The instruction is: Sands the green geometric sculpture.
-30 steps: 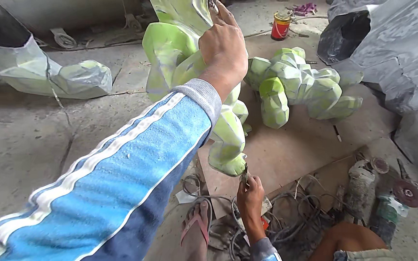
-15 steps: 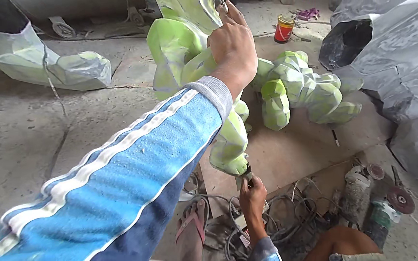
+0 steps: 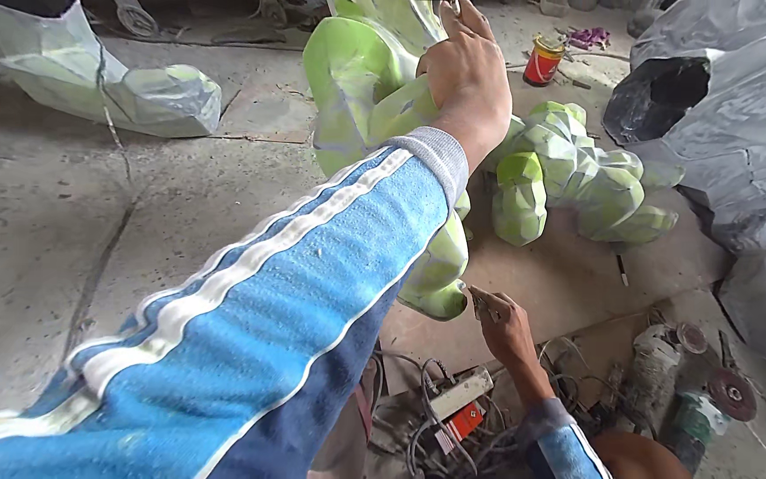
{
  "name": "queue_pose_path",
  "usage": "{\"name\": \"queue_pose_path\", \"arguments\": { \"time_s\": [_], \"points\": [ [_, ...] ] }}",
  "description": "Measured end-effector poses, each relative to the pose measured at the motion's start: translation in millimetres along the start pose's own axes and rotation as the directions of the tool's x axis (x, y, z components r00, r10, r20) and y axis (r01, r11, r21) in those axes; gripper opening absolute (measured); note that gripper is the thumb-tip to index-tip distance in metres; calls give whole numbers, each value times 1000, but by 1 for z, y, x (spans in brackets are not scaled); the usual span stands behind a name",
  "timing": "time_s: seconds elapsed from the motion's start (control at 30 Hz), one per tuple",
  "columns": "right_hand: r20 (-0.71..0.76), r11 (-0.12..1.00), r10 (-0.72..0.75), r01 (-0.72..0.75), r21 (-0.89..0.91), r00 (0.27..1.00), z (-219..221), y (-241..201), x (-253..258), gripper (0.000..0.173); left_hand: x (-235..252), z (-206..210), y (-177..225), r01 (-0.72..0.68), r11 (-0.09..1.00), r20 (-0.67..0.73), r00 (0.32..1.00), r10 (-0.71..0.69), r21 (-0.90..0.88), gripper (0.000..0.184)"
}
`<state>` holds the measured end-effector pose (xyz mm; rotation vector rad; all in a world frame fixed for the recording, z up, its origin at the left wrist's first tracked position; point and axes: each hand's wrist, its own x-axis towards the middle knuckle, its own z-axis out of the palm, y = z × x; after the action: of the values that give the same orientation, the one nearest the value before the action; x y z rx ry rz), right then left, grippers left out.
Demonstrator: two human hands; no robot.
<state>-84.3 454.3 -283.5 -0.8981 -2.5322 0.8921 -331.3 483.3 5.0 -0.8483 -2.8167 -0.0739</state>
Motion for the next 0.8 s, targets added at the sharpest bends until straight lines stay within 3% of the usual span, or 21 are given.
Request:
{"name": "queue_pose_path", "arguments": {
  "time_s": [0.23, 0.4, 0.63, 0.8],
  "points": [
    [164, 985, -122, 139, -99, 979, -11, -2, 19, 32, 4, 0, -2, 22, 1000, 9, 1000, -22, -19, 97],
    [189, 973, -102, 138, -187, 977, -9, -14, 12, 37, 5, -1, 0, 30, 999, 15, 999, -30, -31, 95],
    [131, 923, -58, 103, -372, 990, 13, -42, -20, 33, 6, -1, -2, 19, 999, 21, 1000, -18, -39, 89],
    [38, 888, -132, 135, -440, 991, 33, -48, -38, 34, 9, -1, -6, 6, 999, 16, 1000, -5, -36, 90]
  ]
}}
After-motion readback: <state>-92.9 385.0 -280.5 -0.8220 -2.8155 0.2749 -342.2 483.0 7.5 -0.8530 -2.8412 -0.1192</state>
